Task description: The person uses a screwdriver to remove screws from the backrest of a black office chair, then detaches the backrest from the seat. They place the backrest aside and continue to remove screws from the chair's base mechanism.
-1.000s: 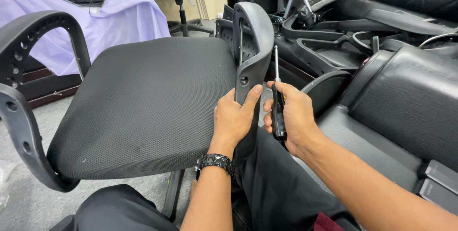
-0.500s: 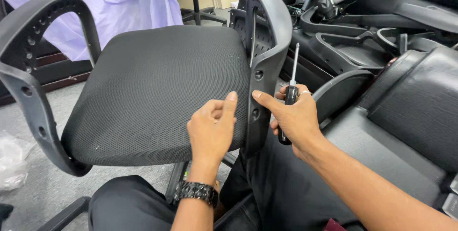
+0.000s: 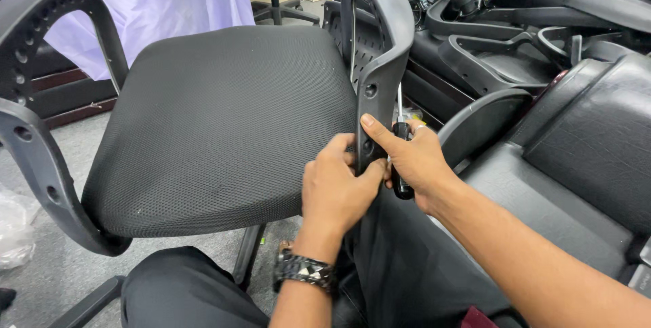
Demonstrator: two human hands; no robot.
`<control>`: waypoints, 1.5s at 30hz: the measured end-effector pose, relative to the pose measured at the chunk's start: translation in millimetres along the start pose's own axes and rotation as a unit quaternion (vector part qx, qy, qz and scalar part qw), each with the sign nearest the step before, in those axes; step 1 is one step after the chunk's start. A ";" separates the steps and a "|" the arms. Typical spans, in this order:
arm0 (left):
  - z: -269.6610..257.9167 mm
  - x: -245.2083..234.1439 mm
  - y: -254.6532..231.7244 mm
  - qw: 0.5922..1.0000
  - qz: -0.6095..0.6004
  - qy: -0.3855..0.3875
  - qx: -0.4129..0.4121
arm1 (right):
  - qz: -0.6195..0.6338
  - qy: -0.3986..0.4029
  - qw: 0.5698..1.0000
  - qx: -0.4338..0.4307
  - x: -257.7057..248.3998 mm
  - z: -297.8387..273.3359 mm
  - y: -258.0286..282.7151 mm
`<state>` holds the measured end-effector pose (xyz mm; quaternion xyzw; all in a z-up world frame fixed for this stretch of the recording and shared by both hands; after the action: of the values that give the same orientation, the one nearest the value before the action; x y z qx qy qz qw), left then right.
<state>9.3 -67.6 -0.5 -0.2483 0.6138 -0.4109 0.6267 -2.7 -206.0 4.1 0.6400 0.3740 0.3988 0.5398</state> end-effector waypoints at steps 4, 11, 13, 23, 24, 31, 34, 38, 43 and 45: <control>5.3 23.1 -6.9 0.998 0.047 -0.039 0.017 | 0.009 -0.005 1.000 0.015 -7.1 11.9 -2.3; 28.6 36.0 -6.3 0.998 0.062 -0.006 0.019 | -0.002 -0.031 0.997 0.064 -24.8 26.4 -5.6; 28.9 36.2 -7.3 0.998 0.065 0.000 0.011 | -0.009 -0.044 0.995 0.089 -30.1 24.0 -9.7; 12.5 18.1 -51.8 0.982 0.011 -0.178 -0.057 | 0.088 -0.112 0.988 -0.057 -38.7 14.4 -6.4; 13.6 18.1 -58.7 0.984 -0.013 -0.174 -0.044 | 0.128 -0.086 0.985 -0.082 -40.9 13.1 -2.8; 30.3 25.2 -76.8 0.990 -0.109 -0.080 -0.047 | 0.144 0.041 0.962 -0.227 -28.7 10.6 14.5; 38.7 25.5 -68.4 0.966 -0.052 -0.244 0.067 | 0.153 0.086 0.959 -0.221 -24.2 4.4 16.5; 40.9 33.3 -47.3 0.929 0.090 -0.347 0.088 | 0.158 -0.009 0.981 -0.117 -29.4 1.9 7.9; 47.0 46.9 -32.9 0.990 0.105 -0.058 -0.078 | 0.099 -0.097 0.988 -0.063 -37.5 7.1 -8.6; 52.7 49.7 -41.5 0.986 0.074 -0.097 -0.111 | 0.091 -0.121 0.988 -0.029 -40.3 8.8 -17.6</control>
<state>47.3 -140.9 11.7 -0.3088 0.6086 -0.2673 0.6802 -11.6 -243.7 -18.4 0.6991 0.2346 0.3761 0.5610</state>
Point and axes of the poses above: each hand's wrist, its own z-axis towards the middle knuckle, its own x-axis out of the palm, y = z × x, the point moved 2 cm from there along z, towards the middle knuckle, and after that the axes turned 9 degrees about z, right-handed, at the moved point
